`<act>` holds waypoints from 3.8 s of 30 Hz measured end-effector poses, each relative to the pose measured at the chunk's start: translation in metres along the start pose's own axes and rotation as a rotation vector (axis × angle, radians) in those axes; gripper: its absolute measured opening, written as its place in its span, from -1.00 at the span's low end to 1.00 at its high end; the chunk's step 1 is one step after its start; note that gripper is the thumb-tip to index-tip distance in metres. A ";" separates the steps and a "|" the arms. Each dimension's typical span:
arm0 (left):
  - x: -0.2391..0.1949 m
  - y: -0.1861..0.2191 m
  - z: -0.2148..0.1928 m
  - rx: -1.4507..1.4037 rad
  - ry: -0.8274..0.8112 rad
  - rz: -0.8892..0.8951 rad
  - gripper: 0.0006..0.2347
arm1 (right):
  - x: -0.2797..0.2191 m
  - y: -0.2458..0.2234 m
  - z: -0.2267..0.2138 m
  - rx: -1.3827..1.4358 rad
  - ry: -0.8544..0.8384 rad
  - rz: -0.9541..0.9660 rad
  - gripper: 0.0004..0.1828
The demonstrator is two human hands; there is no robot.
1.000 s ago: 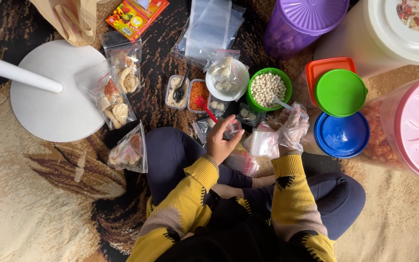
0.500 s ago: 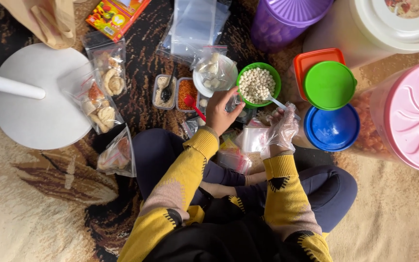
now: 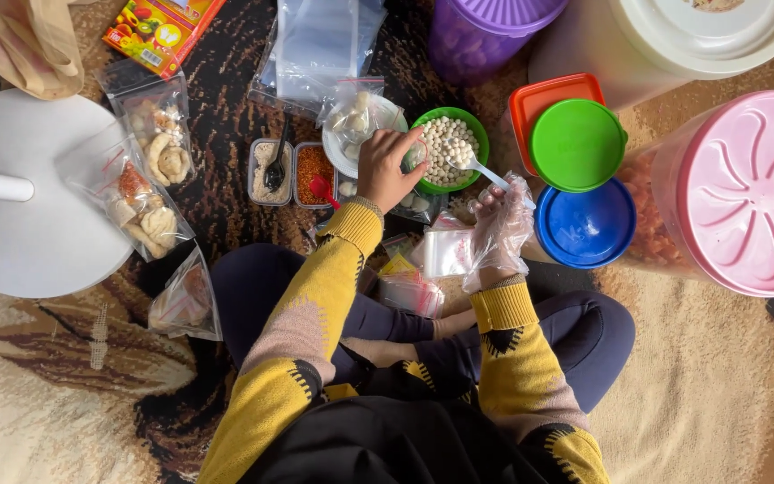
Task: A person is manually packaging small food items like seeds or beans into small plastic zip-lock bags using a spoon.
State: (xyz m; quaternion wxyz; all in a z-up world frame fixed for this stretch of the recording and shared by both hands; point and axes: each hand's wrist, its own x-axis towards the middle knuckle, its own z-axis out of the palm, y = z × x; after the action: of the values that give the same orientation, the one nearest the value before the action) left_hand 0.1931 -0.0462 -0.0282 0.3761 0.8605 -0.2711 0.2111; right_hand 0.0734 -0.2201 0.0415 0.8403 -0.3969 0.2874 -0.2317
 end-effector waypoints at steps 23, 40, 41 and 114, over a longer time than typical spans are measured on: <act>0.026 0.010 0.033 0.013 -0.322 -0.069 -0.41 | 0.016 -0.054 0.044 -0.244 -0.013 -0.128 -0.78; 0.030 0.026 0.035 -0.012 -0.408 -0.053 -0.43 | 0.039 -0.075 0.066 -0.598 -0.216 -0.124 -0.79; 0.030 0.026 0.035 -0.042 -0.389 -0.061 -0.45 | 0.041 -0.078 0.069 -0.661 -0.249 -0.124 -0.80; 0.022 0.027 0.020 0.062 -0.215 0.065 -0.43 | -0.015 -0.058 0.040 -0.377 -0.067 -0.295 -0.78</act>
State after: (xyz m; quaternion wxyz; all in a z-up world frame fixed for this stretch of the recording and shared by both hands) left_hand 0.1960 -0.0836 -0.0132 0.3113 0.8800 -0.3310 0.1381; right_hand 0.0798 -0.2230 0.1130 0.7175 -0.5919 0.2365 -0.2810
